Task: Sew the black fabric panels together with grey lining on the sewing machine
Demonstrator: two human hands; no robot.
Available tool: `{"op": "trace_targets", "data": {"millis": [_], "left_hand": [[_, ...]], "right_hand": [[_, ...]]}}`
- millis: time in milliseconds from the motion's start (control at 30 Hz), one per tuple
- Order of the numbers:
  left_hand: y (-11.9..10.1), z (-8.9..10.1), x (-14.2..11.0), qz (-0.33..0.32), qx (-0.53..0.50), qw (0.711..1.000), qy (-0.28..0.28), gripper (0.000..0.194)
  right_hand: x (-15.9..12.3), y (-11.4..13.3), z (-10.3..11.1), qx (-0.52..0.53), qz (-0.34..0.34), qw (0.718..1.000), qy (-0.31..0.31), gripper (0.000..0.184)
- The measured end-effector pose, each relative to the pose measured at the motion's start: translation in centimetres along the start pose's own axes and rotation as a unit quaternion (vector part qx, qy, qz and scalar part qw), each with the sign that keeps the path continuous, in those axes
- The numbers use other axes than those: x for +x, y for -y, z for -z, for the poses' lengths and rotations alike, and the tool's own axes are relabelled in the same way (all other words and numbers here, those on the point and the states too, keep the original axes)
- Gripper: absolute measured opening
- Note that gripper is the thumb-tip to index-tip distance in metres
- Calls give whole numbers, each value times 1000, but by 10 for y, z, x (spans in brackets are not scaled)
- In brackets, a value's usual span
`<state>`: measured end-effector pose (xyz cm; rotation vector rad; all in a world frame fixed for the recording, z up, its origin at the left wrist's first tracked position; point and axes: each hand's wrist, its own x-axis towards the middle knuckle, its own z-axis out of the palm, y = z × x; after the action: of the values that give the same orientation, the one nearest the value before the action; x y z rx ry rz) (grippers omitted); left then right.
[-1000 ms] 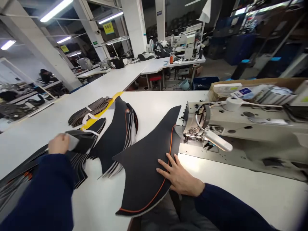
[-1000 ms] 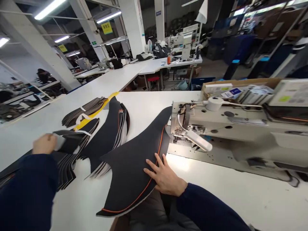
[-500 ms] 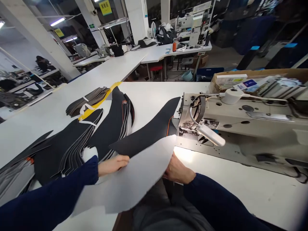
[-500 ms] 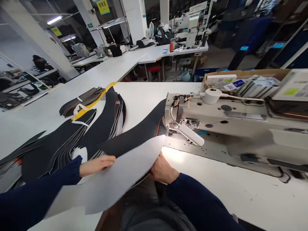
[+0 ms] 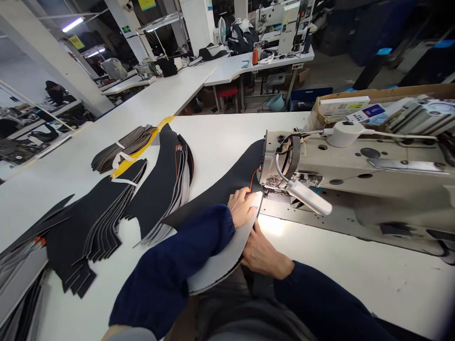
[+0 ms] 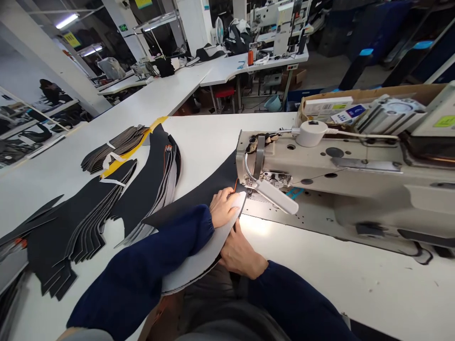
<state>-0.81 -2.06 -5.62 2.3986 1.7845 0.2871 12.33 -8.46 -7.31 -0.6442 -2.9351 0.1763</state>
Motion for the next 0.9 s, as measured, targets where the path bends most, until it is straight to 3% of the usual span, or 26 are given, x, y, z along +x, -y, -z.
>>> {"op": "trace_targets", "data": {"millis": [167,500,900], "left_hand": [[6,2,13,-58,19,998,12,36],[-12,8,9,-49,45,998,15,36],[-14,2,16,-47,49,997,30,39]], "right_hand": [[-4,-1,6,20,-2,1000,17,48],[-14,0,5,30,-1,999,26,45],[-18,-7,3,56,4,998,26,47]]}}
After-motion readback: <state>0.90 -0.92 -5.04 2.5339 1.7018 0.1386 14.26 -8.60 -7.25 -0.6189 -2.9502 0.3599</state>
